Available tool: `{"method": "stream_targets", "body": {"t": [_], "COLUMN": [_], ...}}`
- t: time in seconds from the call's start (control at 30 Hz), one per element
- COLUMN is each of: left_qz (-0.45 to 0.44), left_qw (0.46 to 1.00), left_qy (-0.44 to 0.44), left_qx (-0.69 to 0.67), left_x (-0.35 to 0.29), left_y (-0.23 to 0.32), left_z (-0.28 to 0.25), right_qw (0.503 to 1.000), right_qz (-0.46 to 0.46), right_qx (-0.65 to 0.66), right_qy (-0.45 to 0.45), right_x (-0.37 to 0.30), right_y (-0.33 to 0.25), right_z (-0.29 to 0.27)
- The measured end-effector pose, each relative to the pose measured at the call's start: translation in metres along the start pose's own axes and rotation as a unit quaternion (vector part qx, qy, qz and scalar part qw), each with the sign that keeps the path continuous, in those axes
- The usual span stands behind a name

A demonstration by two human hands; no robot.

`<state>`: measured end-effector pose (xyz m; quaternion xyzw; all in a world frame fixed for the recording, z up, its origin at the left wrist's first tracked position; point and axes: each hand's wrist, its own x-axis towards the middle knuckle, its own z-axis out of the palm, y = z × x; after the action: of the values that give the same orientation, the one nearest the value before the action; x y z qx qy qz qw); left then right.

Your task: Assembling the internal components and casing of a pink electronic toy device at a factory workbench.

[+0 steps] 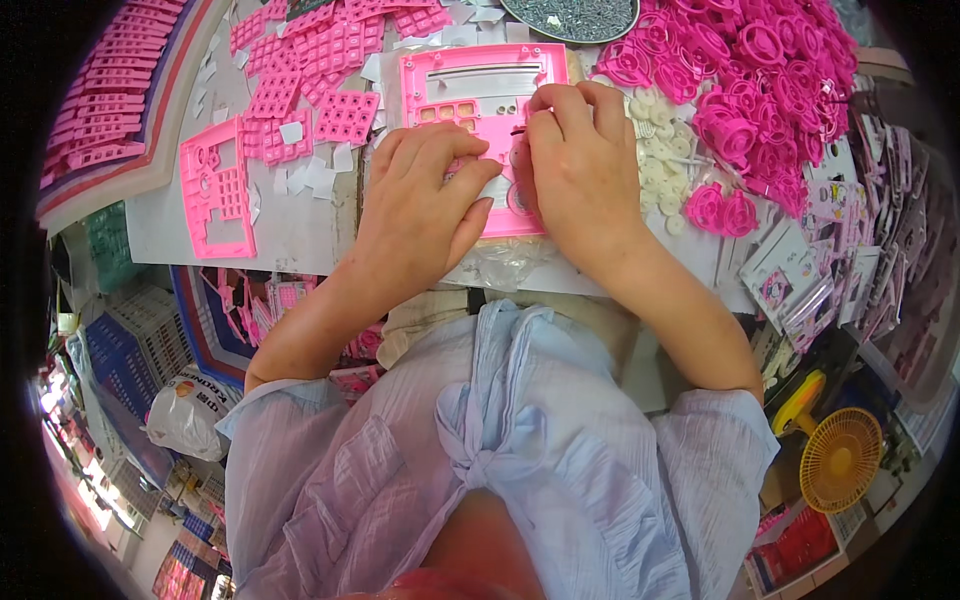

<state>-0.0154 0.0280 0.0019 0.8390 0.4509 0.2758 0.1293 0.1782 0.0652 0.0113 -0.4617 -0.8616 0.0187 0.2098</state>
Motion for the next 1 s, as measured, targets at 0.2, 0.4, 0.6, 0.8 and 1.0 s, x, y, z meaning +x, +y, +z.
{"method": "stream_targets", "body": {"t": [0.2,0.4,0.6,0.8,1.0], "left_qz": [0.005,0.019,0.085,0.111,0.065], "left_qw": [1.000,0.996,0.989,0.984,0.969], "left_qy": [-0.016,0.048,-0.075,-0.024,-0.069], "left_qx": [-0.021,-0.066,0.091,0.141,0.229], "left_x": [0.003,0.092,0.202,0.208,0.221], "left_y": [-0.001,-0.044,-0.075,-0.077,-0.082], "left_z": [-0.007,-0.017,0.048,0.063,0.062], "right_qw": [0.997,0.986,0.814,0.846,0.756], "right_qz": [0.069,0.024,-0.056,0.049,0.057], "right_qx": [0.038,0.092,0.185,0.479,0.635], "right_qy": [-0.028,0.137,0.548,0.231,0.148], "right_x": [0.002,0.014,0.093,0.138,0.136], "right_y": [0.000,0.012,0.079,0.069,0.053], "right_z": [0.002,-0.017,-0.091,-0.109,-0.100]}}
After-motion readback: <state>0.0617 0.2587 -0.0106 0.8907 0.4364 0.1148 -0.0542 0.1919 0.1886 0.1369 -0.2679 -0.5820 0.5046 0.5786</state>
